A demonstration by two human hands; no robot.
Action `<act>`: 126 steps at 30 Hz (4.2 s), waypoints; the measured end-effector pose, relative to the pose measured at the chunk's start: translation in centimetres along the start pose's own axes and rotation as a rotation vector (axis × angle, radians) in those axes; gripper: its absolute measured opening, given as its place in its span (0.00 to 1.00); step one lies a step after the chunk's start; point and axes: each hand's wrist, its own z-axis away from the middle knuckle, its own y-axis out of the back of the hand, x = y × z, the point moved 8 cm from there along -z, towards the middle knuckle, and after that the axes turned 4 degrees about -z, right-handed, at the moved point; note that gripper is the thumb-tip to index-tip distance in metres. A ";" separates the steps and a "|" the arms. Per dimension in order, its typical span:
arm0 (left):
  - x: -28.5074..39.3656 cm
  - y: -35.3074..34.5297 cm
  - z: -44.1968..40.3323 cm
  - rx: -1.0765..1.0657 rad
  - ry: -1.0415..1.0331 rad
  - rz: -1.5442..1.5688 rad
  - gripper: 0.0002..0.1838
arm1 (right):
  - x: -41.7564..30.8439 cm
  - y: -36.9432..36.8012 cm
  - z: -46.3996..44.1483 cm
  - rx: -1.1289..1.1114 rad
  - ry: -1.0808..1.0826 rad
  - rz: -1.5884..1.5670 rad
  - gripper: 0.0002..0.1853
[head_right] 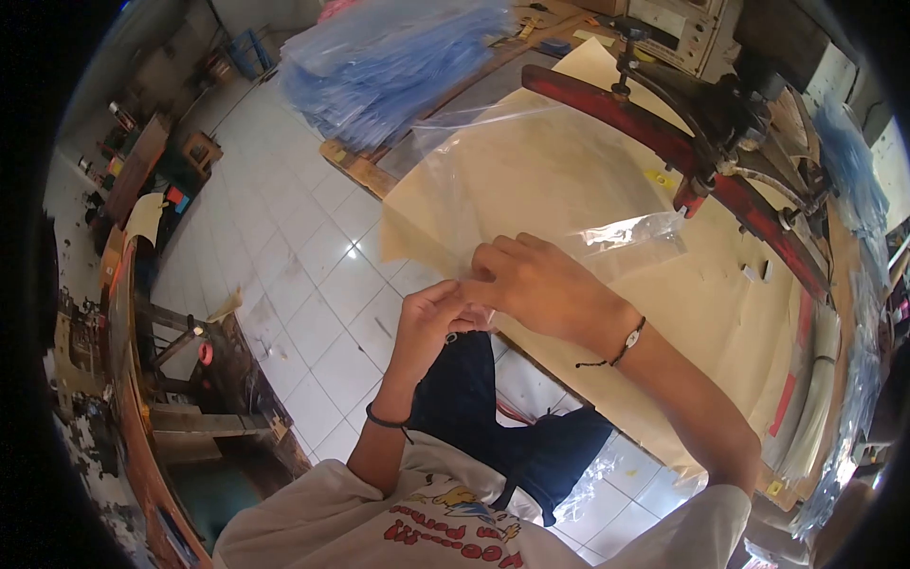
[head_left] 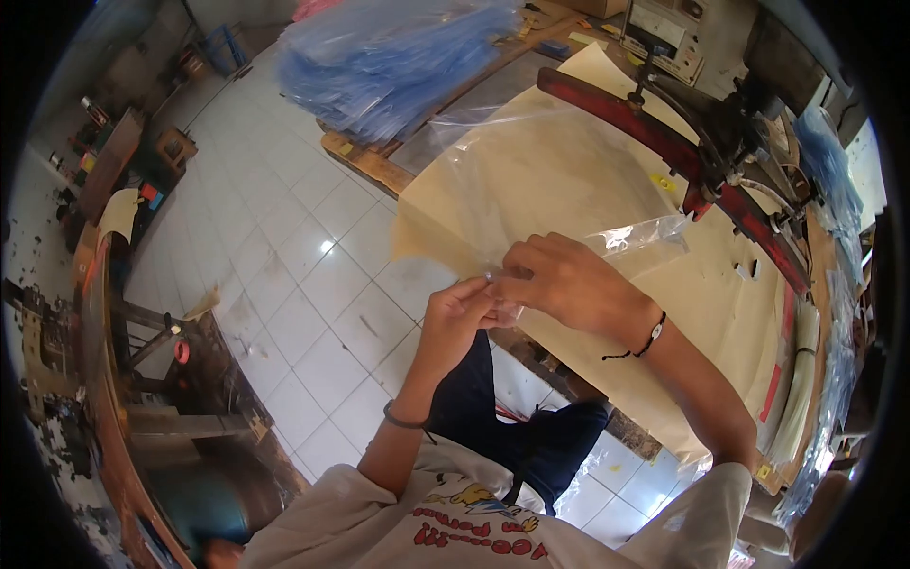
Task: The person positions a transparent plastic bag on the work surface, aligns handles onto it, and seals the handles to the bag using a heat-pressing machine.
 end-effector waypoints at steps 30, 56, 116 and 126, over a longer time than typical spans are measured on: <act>-0.5 -1.0 -0.2 -0.005 -0.007 0.084 0.15 | 5.4 -1.2 0.5 0.009 -0.438 -0.869 0.14; -0.5 -1.4 0.1 -0.022 -0.074 0.075 0.20 | 5.6 -1.1 0.6 0.044 -0.518 -0.864 0.12; 0.5 -2.1 -0.2 0.182 -0.231 0.065 0.20 | 6.0 -0.6 0.8 0.178 -0.484 -0.636 0.26; 0.9 -2.0 -0.4 0.178 -0.102 0.083 0.38 | 5.8 -0.3 1.0 0.232 -0.472 -0.651 0.30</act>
